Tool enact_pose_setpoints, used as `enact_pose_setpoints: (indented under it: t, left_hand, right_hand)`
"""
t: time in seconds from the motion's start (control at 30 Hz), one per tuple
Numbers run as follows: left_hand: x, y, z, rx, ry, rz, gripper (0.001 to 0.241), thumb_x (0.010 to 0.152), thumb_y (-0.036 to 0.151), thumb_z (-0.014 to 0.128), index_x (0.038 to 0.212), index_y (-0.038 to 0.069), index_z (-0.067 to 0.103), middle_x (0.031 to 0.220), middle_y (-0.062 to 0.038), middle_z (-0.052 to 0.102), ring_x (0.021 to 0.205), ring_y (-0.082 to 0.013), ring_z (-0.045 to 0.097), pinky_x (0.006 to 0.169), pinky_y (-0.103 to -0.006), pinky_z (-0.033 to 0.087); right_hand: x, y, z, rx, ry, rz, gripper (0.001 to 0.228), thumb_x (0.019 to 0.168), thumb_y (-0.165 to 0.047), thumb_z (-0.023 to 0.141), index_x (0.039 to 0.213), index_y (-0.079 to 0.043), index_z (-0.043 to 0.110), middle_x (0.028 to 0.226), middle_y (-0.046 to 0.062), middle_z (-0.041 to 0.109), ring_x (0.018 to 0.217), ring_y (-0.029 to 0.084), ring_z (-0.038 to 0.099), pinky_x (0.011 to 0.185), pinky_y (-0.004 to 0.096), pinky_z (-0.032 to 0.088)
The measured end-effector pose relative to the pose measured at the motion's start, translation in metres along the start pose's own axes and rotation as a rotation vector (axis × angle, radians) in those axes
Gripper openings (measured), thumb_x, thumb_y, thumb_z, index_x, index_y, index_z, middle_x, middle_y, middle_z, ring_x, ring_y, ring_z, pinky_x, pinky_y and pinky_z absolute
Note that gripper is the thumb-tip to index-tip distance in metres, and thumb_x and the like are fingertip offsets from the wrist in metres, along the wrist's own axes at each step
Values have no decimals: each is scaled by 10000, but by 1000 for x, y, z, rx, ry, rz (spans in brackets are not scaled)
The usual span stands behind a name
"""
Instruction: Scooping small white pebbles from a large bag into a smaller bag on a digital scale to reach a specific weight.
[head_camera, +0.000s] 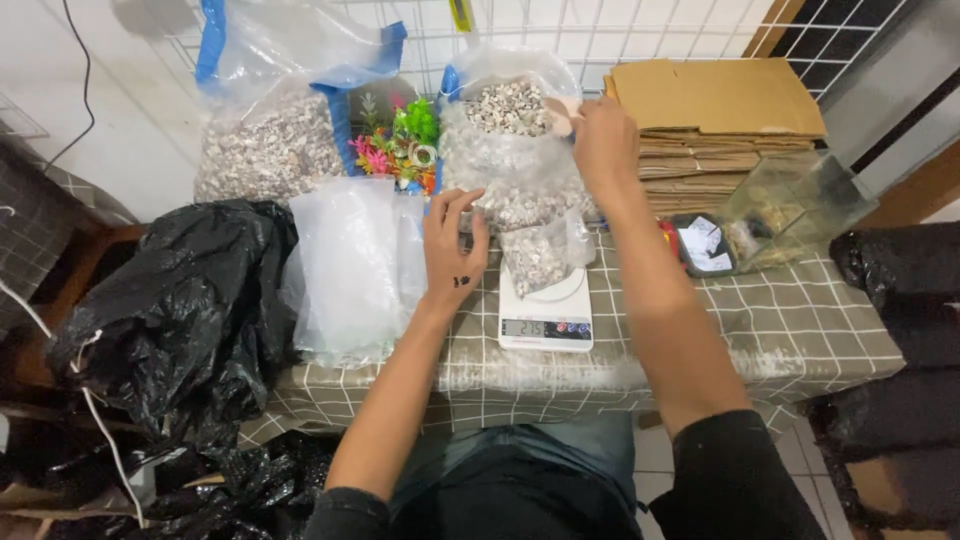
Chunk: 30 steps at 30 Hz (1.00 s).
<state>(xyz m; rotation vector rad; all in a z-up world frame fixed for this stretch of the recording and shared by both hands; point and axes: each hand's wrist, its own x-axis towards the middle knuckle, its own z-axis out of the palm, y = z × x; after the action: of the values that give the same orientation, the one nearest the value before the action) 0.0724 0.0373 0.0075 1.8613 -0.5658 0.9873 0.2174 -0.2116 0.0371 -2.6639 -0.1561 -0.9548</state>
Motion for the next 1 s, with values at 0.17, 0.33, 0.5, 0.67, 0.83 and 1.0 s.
enact_pose_setpoints:
  t: [0.17, 0.33, 0.5, 0.67, 0.83, 1.0]
  left_hand:
    - [4, 5, -3, 6, -24, 50, 245, 991, 41, 550, 1199, 125, 648, 1055, -47, 557, 903, -222, 580, 802, -358, 441]
    - [4, 13, -1, -3, -67, 24, 300, 973, -4, 544, 1184, 166, 673, 1032, -4, 580, 925, -234, 633, 862, -381, 473]
    - [8, 12, 3, 1, -202, -108, 226, 1015, 57, 559, 1205, 142, 649, 1036, -33, 565, 967, -251, 638, 884, -392, 488]
    - [10, 1, 22, -90, -365, -281, 207, 1033, 146, 556, 1203, 145, 674, 983, -57, 626, 930, -258, 681, 869, -414, 539]
    - [17, 13, 31, 15, -513, -205, 177, 1016, 240, 596, 1154, 187, 695, 936, -60, 660, 919, -264, 704, 848, -419, 561]
    - [37, 22, 43, 4, -699, -180, 327, 1062, 366, 525, 1189, 124, 705, 993, -141, 671, 998, -348, 680, 919, -482, 522]
  right_hand:
    - [-35, -11, -32, -24, 189, -76, 100, 990, -111, 717, 1012, -19, 749, 1161, 171, 604, 735, 362, 706, 616, 436, 568]
    - [-72, 12, -67, 53, 256, -54, 95, 953, -149, 790, 1025, -87, 789, 812, 123, 685, 785, 369, 718, 706, 452, 568]
    - [-87, 49, -82, 319, -33, 149, 59, 979, -312, 776, 1024, -283, 801, 926, 3, 751, 970, 300, 711, 841, 381, 546]
    - [-90, 38, -148, 384, -241, 157, 176, 957, -272, 739, 1035, -122, 789, 1013, 190, 745, 1060, 451, 666, 894, 501, 513]
    - [-85, 29, -195, 363, -538, 195, 190, 933, -226, 670, 1011, -112, 801, 951, 177, 777, 1022, 422, 699, 923, 467, 498]
    - [-82, 28, -200, 419, -721, 260, 212, 891, -192, 668, 952, -35, 798, 854, 175, 788, 884, 286, 649, 878, 433, 494]
